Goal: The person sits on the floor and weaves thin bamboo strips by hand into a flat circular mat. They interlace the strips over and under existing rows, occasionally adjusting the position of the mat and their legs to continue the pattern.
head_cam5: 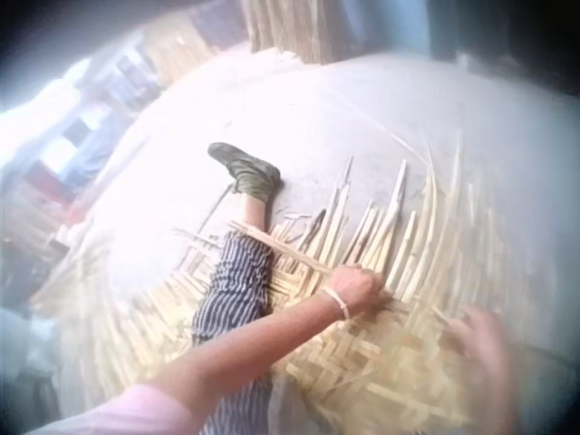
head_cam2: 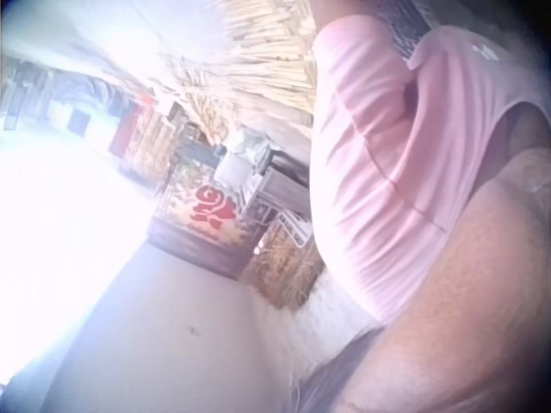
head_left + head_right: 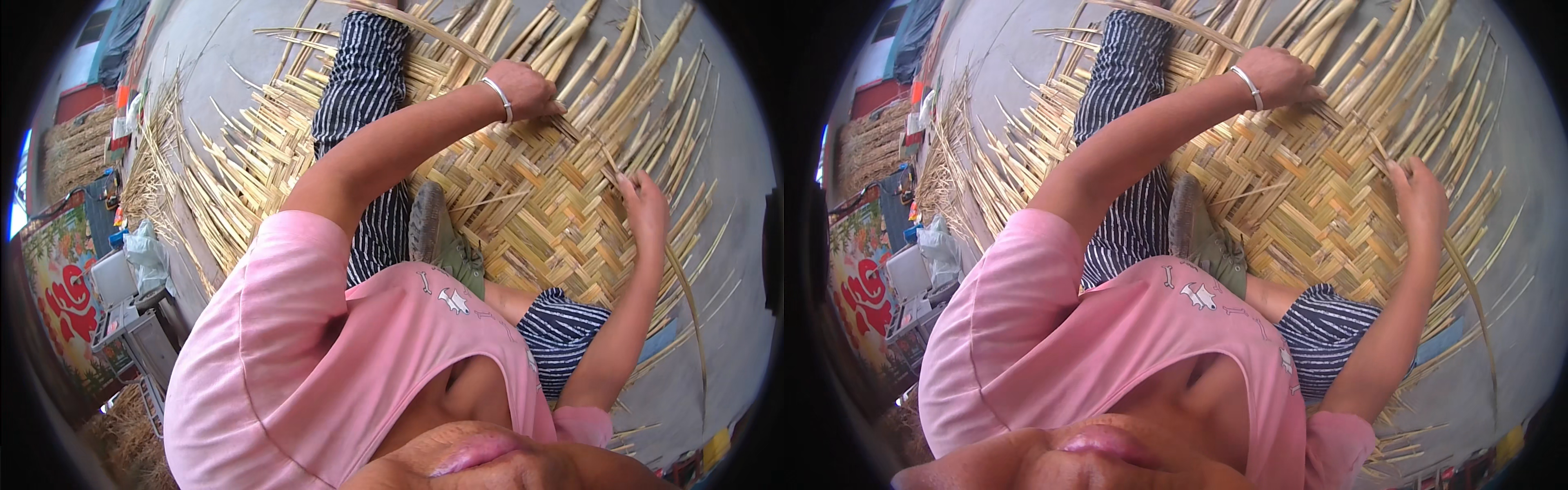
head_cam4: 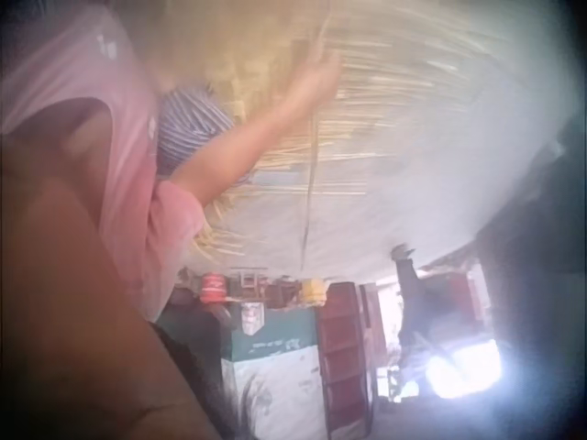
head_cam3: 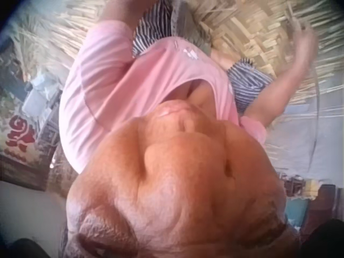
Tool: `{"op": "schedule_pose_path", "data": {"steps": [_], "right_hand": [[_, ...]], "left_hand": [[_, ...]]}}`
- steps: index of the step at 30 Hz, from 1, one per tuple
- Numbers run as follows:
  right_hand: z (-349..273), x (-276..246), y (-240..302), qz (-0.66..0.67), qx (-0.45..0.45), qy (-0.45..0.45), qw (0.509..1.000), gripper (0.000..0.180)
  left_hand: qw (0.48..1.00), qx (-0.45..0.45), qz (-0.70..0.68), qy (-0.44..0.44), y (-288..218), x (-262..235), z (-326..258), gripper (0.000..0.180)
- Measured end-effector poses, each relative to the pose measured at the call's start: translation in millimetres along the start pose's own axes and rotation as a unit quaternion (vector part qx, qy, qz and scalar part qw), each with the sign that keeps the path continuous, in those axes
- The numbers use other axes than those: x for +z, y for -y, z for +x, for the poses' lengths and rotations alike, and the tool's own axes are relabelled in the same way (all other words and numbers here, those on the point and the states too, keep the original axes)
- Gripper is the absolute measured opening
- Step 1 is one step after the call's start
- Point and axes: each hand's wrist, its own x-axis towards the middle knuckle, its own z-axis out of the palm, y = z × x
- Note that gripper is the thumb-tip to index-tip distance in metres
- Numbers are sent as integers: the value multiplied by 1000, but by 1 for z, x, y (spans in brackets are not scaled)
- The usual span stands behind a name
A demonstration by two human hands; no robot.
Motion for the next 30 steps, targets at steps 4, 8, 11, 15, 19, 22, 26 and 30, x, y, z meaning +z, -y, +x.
{"op": "schedule_pose_path", "data": {"steps": [4,8,11,15,19,22,26,30], "right_hand": [[-1,-7,-21,-2,10,8,1000,45],[3,-5,-50,61,14,21,998,41],[0,-13,-66,95,24,37,995,40],[2,-12,-97,140,32,53,988,39],[-5,-11,-87,59,3,36,998,38],[-6,8,-86,52,-71,-33,996,40],[-1,10,-37,34,-67,-18,997,36],[1,5,-19,1,0,37,999,35]], "left_hand": [[999,-2,-29,15,10,-1,-3,56],[999,6,-38,19,12,-1,-1,57],[999,12,-36,24,12,-6,0,58],[998,-5,-22,60,10,-10,-1,58],[996,-18,-18,91,7,-10,5,55],[992,-35,-40,117,3,-15,7,55],[997,-7,-34,63,17,2,12,47],[996,3,9,84,7,-14,10,56]]}}
